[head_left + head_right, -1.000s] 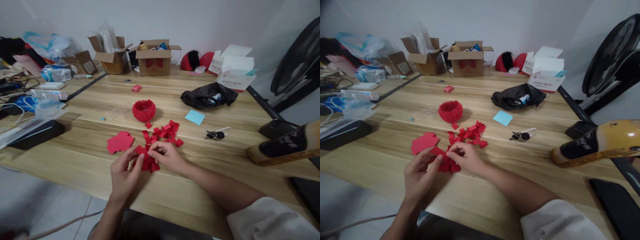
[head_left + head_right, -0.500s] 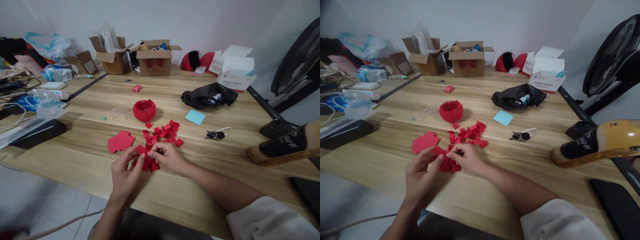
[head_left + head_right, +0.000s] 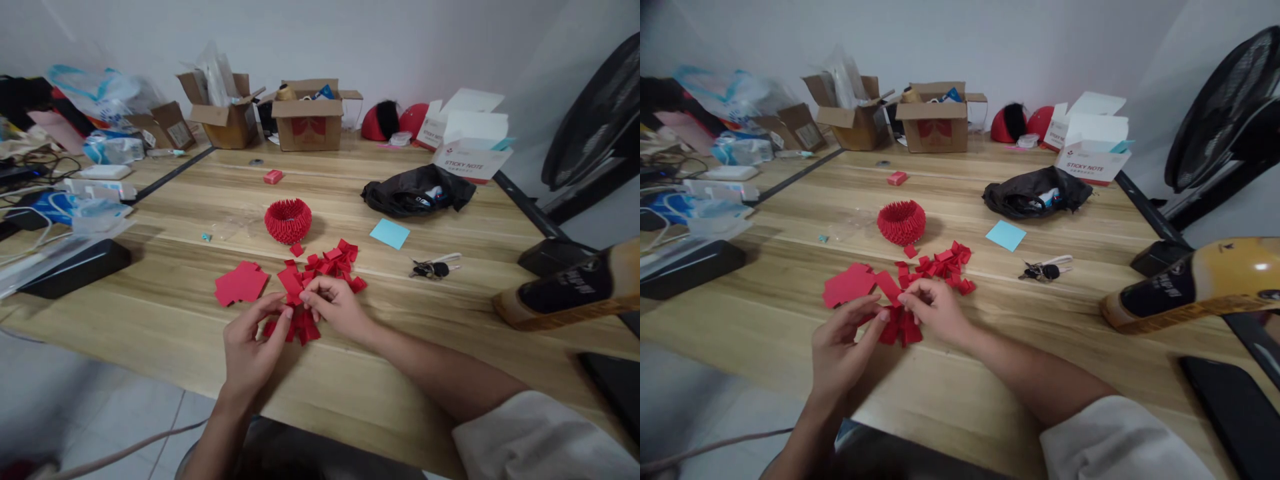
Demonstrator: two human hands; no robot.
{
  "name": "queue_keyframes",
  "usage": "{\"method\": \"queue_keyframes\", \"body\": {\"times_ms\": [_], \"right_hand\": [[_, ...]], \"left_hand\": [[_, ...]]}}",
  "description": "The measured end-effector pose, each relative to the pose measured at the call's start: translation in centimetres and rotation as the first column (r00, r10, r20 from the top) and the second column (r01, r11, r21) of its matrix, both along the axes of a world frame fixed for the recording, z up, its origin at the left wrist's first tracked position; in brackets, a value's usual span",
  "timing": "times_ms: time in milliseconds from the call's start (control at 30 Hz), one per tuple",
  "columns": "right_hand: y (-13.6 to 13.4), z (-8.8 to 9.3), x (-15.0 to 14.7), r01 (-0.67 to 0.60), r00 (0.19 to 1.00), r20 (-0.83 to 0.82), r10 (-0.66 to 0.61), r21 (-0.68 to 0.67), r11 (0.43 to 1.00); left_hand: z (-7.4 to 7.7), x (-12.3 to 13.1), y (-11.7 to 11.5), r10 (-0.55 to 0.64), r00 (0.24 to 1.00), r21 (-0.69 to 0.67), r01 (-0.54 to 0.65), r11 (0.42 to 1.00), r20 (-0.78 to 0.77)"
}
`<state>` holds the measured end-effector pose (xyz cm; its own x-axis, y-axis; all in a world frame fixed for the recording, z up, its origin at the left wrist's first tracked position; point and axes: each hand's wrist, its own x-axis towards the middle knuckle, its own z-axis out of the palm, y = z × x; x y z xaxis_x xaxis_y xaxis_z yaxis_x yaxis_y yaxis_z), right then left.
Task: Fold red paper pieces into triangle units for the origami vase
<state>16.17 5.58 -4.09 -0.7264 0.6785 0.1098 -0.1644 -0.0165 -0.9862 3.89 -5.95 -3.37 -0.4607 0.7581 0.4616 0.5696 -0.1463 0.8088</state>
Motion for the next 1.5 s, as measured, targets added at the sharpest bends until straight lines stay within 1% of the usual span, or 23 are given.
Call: {"method": "queue_keyframes", "body": {"times_ms": [200,267,433,600,933,1067,1133,1200,1300,1367,1500], "right_hand": [[0.0,0.2,0.1,-0.02,1.0,0.015,0.021,-0.012,1.0],[0.0,0.3,0.1,-0.027,0.999,0.023,0.027,-0.01,1.0],[0.0,0.4,0.2,-0.045,0.997,0.067,0.044,0.02,0.999],[-0.1,0.4,0.2,-0.049,0.996,0.077,0.048,0.021,0.999],[0.0,0.3,0.2,-0.051,0.993,0.106,0.046,0.043,0.998],[0.0,0.5,0.2,-0.059,0.992,0.111,0.055,0.036,0.998],[0.0,0.5,0.2,-0.06,0.992,0.111,0.054,0.055,0.997],[0.0,0.5,0.2,-0.061,0.992,0.117,0.051,0.084,0.995],[0.0,0.4,0.2,-0.089,0.988,0.133,0.076,0.097,0.991],[0.0,0.4,0.3,-0.112,0.985,0.139,0.098,0.096,0.989],[-0.1,0.5,0.3,-0.124,0.982,0.152,0.108,0.102,0.987]], "left_hand": [[0.7,0.1,0.0,-0.012,0.989,-0.025,0.008,1.0,-0.15],[0.8,0.1,0.1,-0.019,0.985,-0.033,0.013,0.999,-0.172],[0.9,0.1,0.1,-0.02,0.988,-0.062,0.01,0.998,-0.155],[1.1,0.4,0.2,-0.095,0.985,-0.137,0.075,0.988,-0.142],[1.2,0.5,0.2,-0.088,0.985,-0.139,0.067,0.988,-0.15],[1.3,0.6,0.2,-0.1,0.985,-0.144,0.08,0.986,-0.139],[1.3,0.6,0.2,-0.111,0.985,-0.156,0.09,0.984,-0.135],[1.5,0.7,0.3,-0.153,0.98,-0.197,0.125,0.972,-0.13],[1.7,0.7,0.5,-0.287,0.948,-0.299,0.235,0.925,-0.14],[1.8,0.8,0.7,-0.343,0.926,-0.333,0.278,0.901,-0.157],[1.9,0.8,0.7,-0.337,0.928,-0.324,0.273,0.906,-0.16]]}}
